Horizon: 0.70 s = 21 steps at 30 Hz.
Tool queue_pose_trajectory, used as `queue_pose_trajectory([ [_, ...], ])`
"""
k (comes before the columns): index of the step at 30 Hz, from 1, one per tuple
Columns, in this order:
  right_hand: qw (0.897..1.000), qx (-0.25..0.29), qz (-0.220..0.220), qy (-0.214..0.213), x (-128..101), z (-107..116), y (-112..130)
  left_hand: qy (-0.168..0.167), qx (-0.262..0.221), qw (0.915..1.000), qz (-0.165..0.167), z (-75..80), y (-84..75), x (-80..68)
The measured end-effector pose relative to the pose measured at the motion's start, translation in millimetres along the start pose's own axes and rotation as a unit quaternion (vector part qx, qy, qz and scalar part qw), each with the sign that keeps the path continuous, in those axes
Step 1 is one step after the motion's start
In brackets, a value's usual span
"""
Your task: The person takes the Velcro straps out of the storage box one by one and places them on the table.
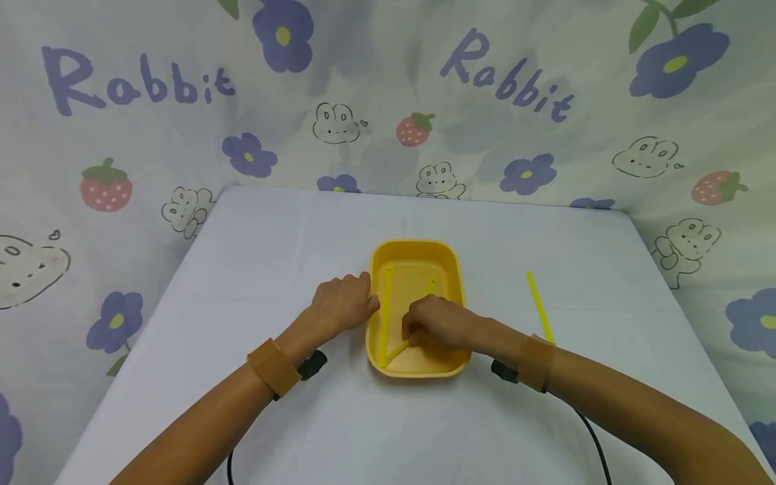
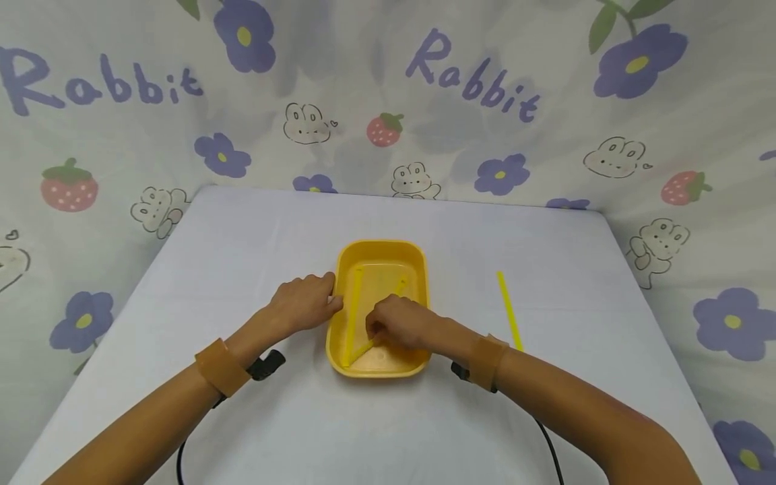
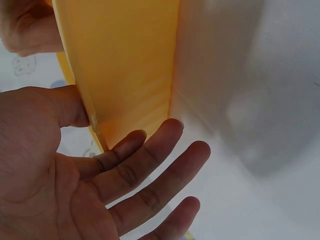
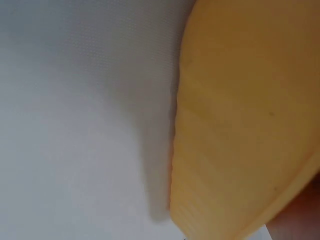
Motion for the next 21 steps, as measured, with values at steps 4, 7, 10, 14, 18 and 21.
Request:
queue_pose_trajectory([
  [4, 0.999, 0.036, 0.011, -0.018, -10.2, 10.8, 4.2, 0.003, -0.002, 1.0000, 0.001, -0.2, 0.4, 0.1],
  [7, 0.997, 0.060, 0.021, -0.033, -18.1, 19.8, 7.8, 0.003, -0.005, 1.0000, 0.000, -0.7, 0.8, 0.5],
  [10, 0.995, 0.085, 0.029, -0.052, -26.0, 28.9, 10.2, 0.002, -0.008, 1.0000, -0.002, -1.0, 0.6, 0.7],
  [14, 0.988, 0.113, 0.035, -0.097, -38.2, 43.0, 11.6, 0.001, -0.008, 1.0000, -0.001, -0.9, -0.3, 0.2],
  [18, 0.980, 0.132, 0.027, -0.146, -49.7, 54.4, 10.0, 0.000, -0.009, 1.0000, 0.001, -0.9, -0.5, 0.7],
  [21, 0.972, 0.152, 0.016, -0.176, -56.4, 59.8, 7.2, -0.001, -0.009, 1.0000, -0.001, -1.0, -1.2, 1.2],
])
Point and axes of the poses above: each hand's wrist, its own x-axis towards the middle knuckle, its own z-axis out of the back of the hand, y = z × x, the point moved 8 cm from there along x, towards the middle knuckle, and after that the axes turned 14 degrees about y, right-handed, at the moved point
